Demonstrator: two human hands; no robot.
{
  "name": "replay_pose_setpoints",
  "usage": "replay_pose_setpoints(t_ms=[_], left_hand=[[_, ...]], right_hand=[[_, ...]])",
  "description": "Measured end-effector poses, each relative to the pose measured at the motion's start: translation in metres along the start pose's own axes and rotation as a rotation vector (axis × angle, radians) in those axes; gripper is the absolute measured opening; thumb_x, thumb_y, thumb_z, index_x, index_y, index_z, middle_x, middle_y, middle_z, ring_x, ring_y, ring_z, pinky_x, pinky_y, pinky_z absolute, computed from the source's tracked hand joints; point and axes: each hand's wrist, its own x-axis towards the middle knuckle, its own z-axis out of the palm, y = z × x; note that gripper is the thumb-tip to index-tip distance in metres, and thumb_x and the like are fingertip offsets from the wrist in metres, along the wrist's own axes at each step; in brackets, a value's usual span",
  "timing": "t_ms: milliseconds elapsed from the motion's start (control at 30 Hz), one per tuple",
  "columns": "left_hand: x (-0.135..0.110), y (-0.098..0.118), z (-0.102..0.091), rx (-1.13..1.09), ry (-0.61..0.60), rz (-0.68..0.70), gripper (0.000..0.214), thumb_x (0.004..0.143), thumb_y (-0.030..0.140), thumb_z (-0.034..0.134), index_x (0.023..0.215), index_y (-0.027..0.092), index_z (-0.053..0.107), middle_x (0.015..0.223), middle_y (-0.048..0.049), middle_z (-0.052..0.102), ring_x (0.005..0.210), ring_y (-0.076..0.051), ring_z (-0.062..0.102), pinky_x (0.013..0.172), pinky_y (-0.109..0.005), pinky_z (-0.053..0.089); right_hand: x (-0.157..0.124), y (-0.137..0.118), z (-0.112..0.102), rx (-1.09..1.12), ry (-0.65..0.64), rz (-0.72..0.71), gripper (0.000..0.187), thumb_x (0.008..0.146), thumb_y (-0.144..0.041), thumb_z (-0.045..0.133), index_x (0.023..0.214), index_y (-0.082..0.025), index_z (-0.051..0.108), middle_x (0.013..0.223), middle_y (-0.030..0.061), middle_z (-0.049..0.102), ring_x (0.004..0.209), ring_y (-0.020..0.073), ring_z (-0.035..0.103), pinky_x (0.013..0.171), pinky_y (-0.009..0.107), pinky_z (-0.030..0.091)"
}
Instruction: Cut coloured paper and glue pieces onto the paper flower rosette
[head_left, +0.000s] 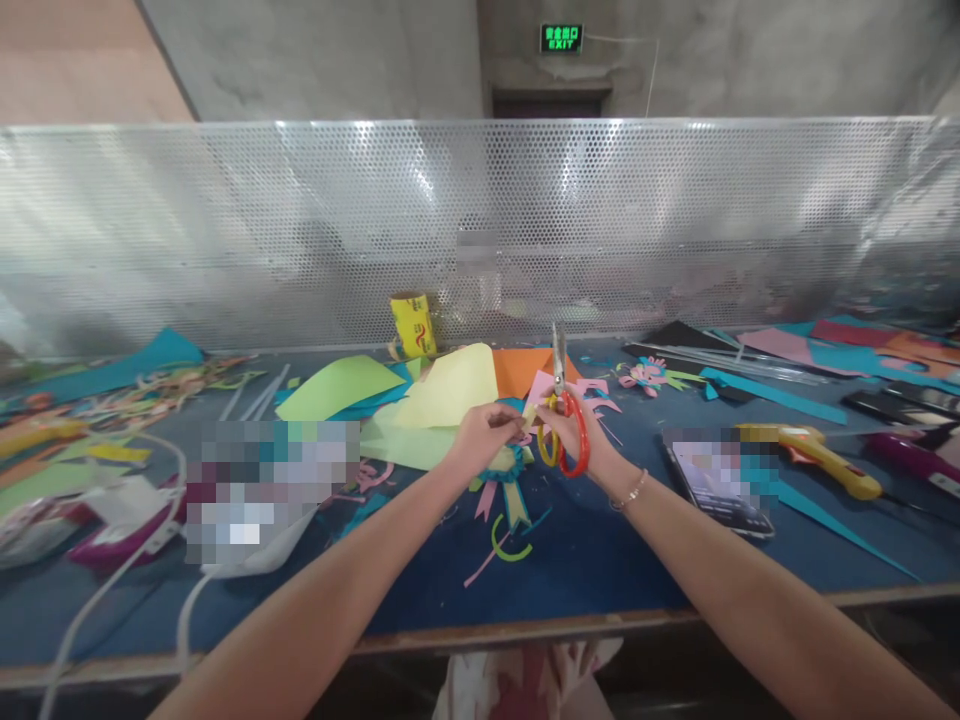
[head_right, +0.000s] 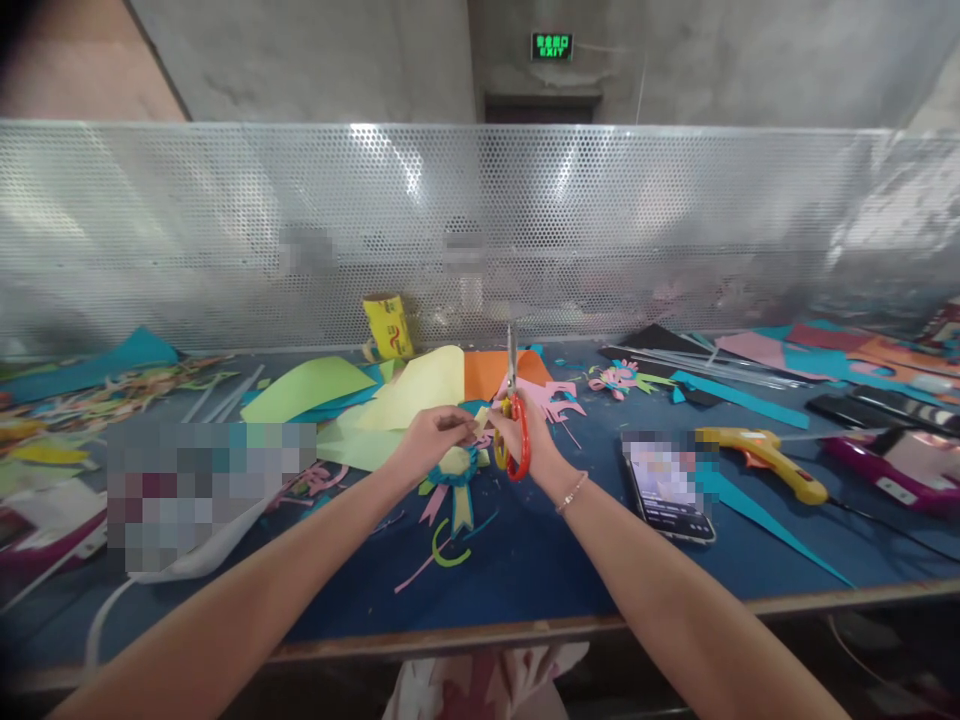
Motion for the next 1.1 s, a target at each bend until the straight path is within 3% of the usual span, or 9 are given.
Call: replay_pose_setpoints(t_ms=[167, 333, 567, 800, 933, 1100], left_hand=[[-0.005, 0.006, 0.003, -0.079, 0.031, -0.054, 0.009, 0.062, 0.022, 0.062, 0.063, 0.014, 0.058, 0.054, 0.0016, 0.06, 0.054, -0.011, 0.06, 0.06, -0.024, 0.05], [-0.006, 0.005, 0.004, -0.111, 0.018, -0.066, 0.008, 0.062, 0.02, 0.062, 0.062, 0.014, 0.056, 0.052, 0.0021, 0.06, 0.053, -0.011, 0.06, 0.06, -0.024, 0.05], [-0.006, 0.006, 0.005, -0.136, 0.03, -0.09, 0.007, 0.062, 0.015, 0.06, 0.061, 0.014, 0.053, 0.051, 0.0025, 0.059, 0.051, -0.01, 0.059, 0.057, -0.022, 0.049], [-0.007, 0.007, 0.007, -0.206, 0.031, -0.133, 0.009, 0.062, 0.013, 0.058, 0.07, 0.014, 0.054, 0.056, 0.001, 0.061, 0.052, -0.012, 0.06, 0.059, -0.026, 0.051], [-0.008, 0.008, 0.005, -0.216, 0.031, -0.129, 0.014, 0.061, 0.011, 0.057, 0.074, 0.014, 0.057, 0.056, 0.0011, 0.061, 0.053, -0.012, 0.06, 0.059, -0.025, 0.05], [-0.008, 0.011, 0.001, -0.158, 0.073, -0.158, 0.011, 0.06, 0.01, 0.055, 0.068, 0.013, 0.06, 0.052, 0.0014, 0.059, 0.049, -0.01, 0.057, 0.057, -0.023, 0.05]], right_hand=[[-0.003, -0.005, 0.0, 0.16, -0.012, 0.106, 0.03, 0.061, -0.036, 0.06, 0.078, -0.021, 0.04, 0.064, -0.0046, 0.05, 0.055, 0.0114, 0.054, 0.05, 0.025, 0.043], [-0.003, -0.004, 0.0, 0.203, -0.024, 0.17, 0.033, 0.056, -0.03, 0.065, 0.078, -0.021, 0.043, 0.059, -0.0063, 0.048, 0.053, 0.0093, 0.052, 0.047, 0.022, 0.041], [-0.003, -0.006, 0.0, 0.172, -0.065, 0.107, 0.038, 0.052, -0.02, 0.067, 0.079, -0.021, 0.041, 0.057, -0.0083, 0.049, 0.048, 0.0069, 0.048, 0.046, 0.021, 0.039], [-0.001, -0.001, 0.003, 0.107, -0.141, 0.025, 0.046, 0.049, -0.025, 0.07, 0.08, -0.022, 0.037, 0.056, -0.0088, 0.049, 0.052, 0.0101, 0.051, 0.05, 0.024, 0.041], [0.003, 0.0, -0.008, -0.166, -0.178, 0.019, 0.039, 0.056, -0.031, 0.065, 0.084, -0.021, 0.04, 0.057, -0.0071, 0.05, 0.051, 0.0109, 0.05, 0.052, 0.026, 0.041], [0.011, -0.002, -0.047, -1.049, -0.099, 0.006, 0.028, 0.069, -0.028, 0.054, 0.092, -0.013, 0.05, 0.078, 0.0087, 0.061, 0.07, 0.0172, 0.057, 0.059, 0.025, 0.038]])
